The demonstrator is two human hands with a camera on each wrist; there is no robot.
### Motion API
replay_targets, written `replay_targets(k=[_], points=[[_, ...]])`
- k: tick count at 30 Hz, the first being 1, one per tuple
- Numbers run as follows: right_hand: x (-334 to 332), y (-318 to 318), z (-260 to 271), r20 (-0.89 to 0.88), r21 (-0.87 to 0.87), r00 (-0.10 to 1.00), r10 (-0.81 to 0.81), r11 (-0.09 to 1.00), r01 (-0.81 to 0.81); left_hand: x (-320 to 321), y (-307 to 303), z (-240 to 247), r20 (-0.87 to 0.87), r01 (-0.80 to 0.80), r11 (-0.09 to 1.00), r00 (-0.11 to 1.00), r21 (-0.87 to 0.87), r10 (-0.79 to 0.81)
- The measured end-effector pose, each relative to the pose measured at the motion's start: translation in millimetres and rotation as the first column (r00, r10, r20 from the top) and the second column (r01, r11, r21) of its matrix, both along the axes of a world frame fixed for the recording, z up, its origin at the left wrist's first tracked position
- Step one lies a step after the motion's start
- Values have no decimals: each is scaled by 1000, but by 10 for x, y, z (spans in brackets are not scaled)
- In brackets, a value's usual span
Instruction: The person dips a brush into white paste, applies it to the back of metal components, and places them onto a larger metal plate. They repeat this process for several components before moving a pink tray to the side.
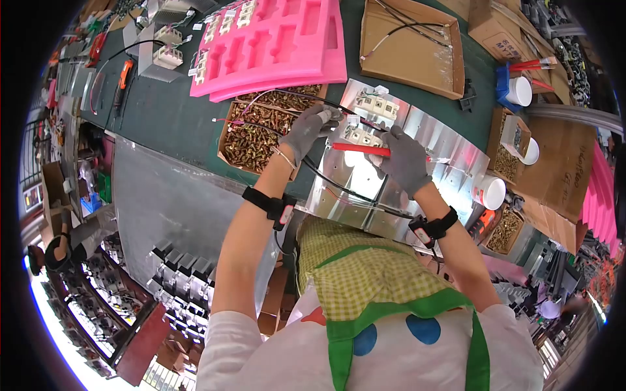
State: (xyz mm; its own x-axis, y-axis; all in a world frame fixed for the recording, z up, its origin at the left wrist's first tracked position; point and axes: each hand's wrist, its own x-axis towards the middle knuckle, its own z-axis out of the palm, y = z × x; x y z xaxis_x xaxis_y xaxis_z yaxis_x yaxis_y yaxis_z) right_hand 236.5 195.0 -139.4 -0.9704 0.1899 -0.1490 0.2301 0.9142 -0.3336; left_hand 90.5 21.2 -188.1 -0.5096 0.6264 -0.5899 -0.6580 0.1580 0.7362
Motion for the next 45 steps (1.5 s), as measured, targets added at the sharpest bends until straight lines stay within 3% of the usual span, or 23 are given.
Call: replay_targets(k=[15,19,20,21,22,25,27,29,31,32,33,34,35,37,39,40,41,45], points=[[-88,-16,18,118,21,993,-16,1000,14,27,-6,-56,-53,6,999,999,47,-3],[-82,-2,6,73,32,997,14,999,-17,18,11,62,-118,39,995,992,-89,-49],[-86,-4,22,80,46,997,20,999,-23,-15,-29,107,-333,152,951,912,-268,-240],[-95,3,43,86,62,996,25,998,-31,-55,-73,154,-487,205,864,755,-460,-439],[-103,8,86,109,59,993,38,997,-44,-89,-91,427,-626,114,863,642,-493,-443],[-57,-20,318,35,11,999,6,1000,-7,-562,-163,1024,-815,-233,875,518,-425,-259],[36,-22,447,-7,-3,1000,-26,1000,26,-1074,-205,1159,-914,-426,832,346,-356,-214],[142,36,572,-8,-19,998,-65,998,65,-1610,-140,1224,-957,-645,716,88,-267,-278],[245,92,684,34,-44,994,-108,993,110,-2169,-55,1167,-913,-744,635,-86,-207,-399],[283,102,750,13,-65,989,-145,987,145,-2368,-1,1141,-794,-794,509,-58,-331,-606],[307,107,809,-12,-89,984,-178,980,177,-2571,54,1056,-689,-780,393,66,-487,-722],[336,104,847,-28,-94,972,-232,969,228,-2626,115,1107,-637,-717,319,222,-619,-738],[386,142,877,-30,-112,972,-231,968,226,-2743,152,1206,-470,-425,263,511,-866,-720],[455,188,898,-142,-195,955,-261,953,231,-2899,159,986,-440,-379,251,585,-891,-681],[483,192,898,-161,-233,931,-327,930,286,-3030,112,708,-541,-418,343,623,-841,-565],[449,160,1030,-6,-244,925,-381,897,368,-2969,90,726,-600,-449,402,657,-798,-458],[502,161,971,-126,-258,938,-322,924,283,-2941,40,693,-605,-429,436,654,-791,-455],[519,204,896,-89,-281,953,-290,925,255,-2637,-73,631,-849,-610,593,424,-525,-316]])
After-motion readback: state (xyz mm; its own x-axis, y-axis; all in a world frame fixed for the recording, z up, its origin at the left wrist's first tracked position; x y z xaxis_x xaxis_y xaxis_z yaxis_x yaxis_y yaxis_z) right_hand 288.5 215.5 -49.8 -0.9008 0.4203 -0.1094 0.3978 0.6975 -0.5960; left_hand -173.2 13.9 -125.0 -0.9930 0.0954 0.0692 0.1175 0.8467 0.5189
